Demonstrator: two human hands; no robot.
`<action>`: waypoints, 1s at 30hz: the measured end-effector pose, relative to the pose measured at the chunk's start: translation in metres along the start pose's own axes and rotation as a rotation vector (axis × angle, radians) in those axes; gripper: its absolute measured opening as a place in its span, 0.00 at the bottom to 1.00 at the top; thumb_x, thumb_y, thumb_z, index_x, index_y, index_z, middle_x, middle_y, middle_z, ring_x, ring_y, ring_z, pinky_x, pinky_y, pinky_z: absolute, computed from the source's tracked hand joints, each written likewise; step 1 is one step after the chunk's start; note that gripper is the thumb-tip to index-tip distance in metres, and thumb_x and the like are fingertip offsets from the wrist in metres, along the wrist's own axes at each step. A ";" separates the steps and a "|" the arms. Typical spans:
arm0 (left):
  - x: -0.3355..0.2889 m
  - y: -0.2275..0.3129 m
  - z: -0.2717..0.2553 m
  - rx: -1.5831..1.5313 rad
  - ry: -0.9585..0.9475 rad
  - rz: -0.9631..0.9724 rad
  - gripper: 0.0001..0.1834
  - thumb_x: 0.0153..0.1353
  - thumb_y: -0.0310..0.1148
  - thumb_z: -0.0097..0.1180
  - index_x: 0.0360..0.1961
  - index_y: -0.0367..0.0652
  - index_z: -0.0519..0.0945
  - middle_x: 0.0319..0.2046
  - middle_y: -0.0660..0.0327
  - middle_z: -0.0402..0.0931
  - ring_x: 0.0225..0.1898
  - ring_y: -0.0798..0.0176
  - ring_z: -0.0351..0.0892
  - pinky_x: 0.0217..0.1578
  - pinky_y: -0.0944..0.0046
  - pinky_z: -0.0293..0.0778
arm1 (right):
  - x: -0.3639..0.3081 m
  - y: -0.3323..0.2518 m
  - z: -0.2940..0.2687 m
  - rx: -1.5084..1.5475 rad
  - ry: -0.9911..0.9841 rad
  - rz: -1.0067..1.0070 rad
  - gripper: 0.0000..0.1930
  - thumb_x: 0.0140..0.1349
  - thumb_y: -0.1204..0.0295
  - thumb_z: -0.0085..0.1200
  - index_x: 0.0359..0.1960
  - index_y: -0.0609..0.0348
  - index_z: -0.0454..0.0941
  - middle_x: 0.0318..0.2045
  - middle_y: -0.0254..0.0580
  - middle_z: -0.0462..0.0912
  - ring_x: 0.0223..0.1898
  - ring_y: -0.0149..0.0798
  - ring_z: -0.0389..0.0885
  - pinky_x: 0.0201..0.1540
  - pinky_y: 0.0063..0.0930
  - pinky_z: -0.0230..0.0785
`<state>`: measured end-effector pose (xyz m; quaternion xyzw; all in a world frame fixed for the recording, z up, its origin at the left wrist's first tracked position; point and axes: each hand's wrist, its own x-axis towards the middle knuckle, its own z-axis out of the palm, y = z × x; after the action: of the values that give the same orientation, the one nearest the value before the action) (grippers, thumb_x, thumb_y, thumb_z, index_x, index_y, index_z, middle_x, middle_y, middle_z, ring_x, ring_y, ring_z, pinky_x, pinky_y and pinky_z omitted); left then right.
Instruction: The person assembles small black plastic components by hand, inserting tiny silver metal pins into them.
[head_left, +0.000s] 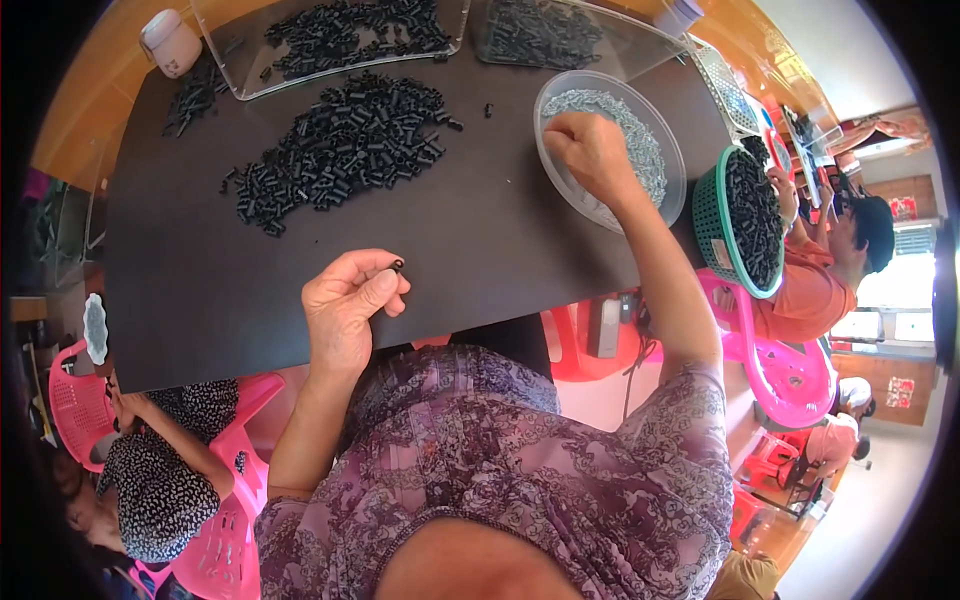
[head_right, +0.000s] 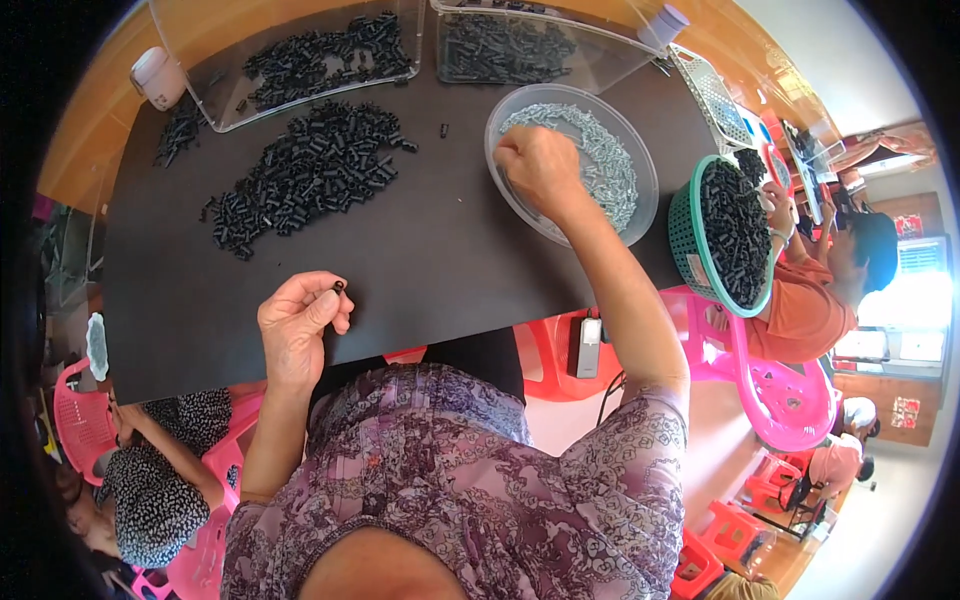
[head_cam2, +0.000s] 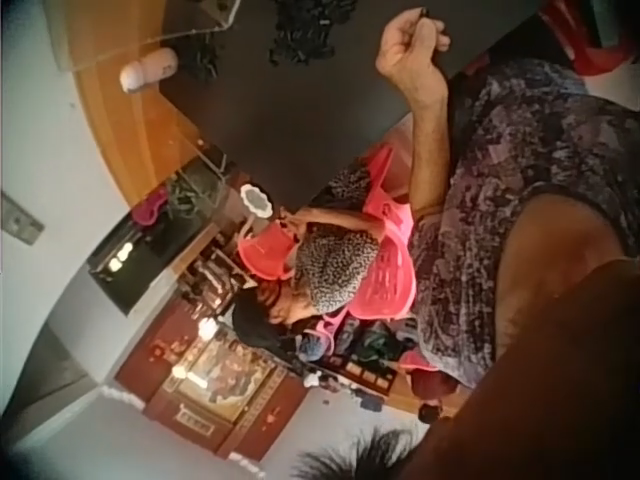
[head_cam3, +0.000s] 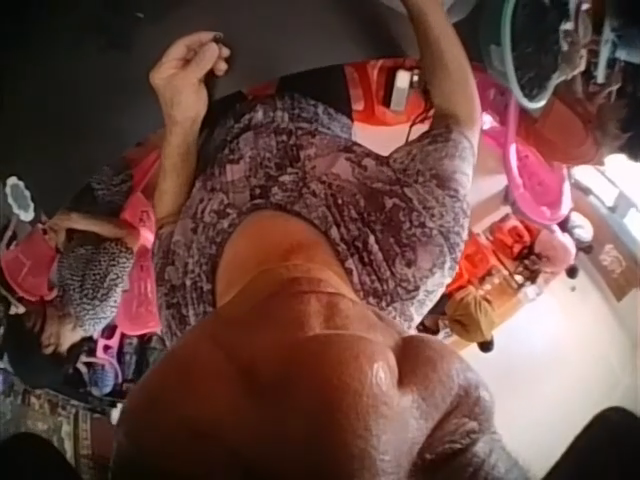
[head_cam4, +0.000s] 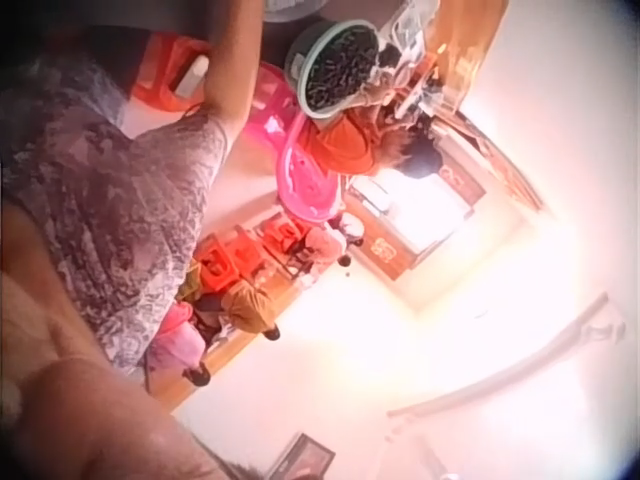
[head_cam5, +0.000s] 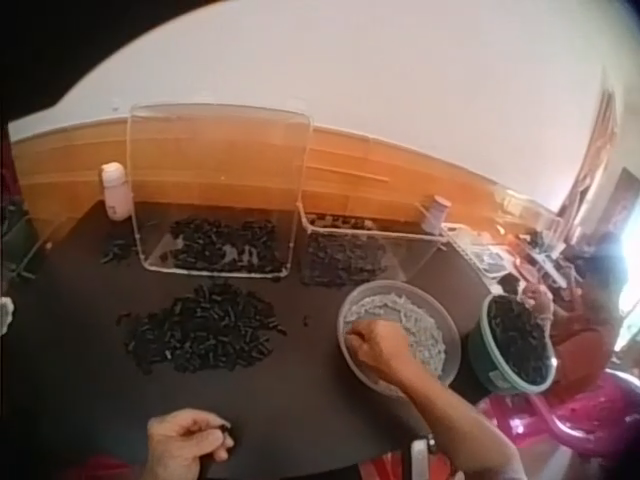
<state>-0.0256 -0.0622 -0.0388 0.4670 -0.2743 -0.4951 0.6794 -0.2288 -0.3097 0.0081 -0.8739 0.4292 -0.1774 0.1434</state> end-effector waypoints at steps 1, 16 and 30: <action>0.000 0.000 0.001 0.003 0.009 -0.001 0.10 0.56 0.27 0.60 0.37 0.32 0.79 0.26 0.57 0.79 0.22 0.71 0.75 0.25 0.73 0.72 | 0.003 0.001 0.004 0.006 -0.006 -0.005 0.07 0.49 0.72 0.52 0.27 0.60 0.81 0.27 0.55 0.81 0.32 0.53 0.80 0.37 0.41 0.71; -0.007 0.003 0.002 0.005 0.021 -0.004 0.09 0.56 0.25 0.60 0.37 0.31 0.78 0.26 0.55 0.79 0.22 0.70 0.75 0.27 0.72 0.72 | 0.003 0.008 0.015 -0.257 0.076 -0.235 0.05 0.47 0.77 0.48 0.24 0.61 0.77 0.25 0.51 0.79 0.33 0.54 0.78 0.37 0.46 0.70; 0.000 0.009 0.014 -0.124 0.020 -0.068 0.09 0.56 0.25 0.60 0.38 0.33 0.79 0.27 0.58 0.79 0.24 0.69 0.77 0.27 0.73 0.73 | -0.066 -0.124 0.008 0.550 -0.152 -0.281 0.06 0.50 0.82 0.57 0.31 0.61 0.76 0.26 0.40 0.76 0.29 0.38 0.76 0.31 0.28 0.67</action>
<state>-0.0339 -0.0668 -0.0252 0.4383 -0.2201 -0.5292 0.6924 -0.1760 -0.1824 0.0386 -0.8640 0.2282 -0.2389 0.3801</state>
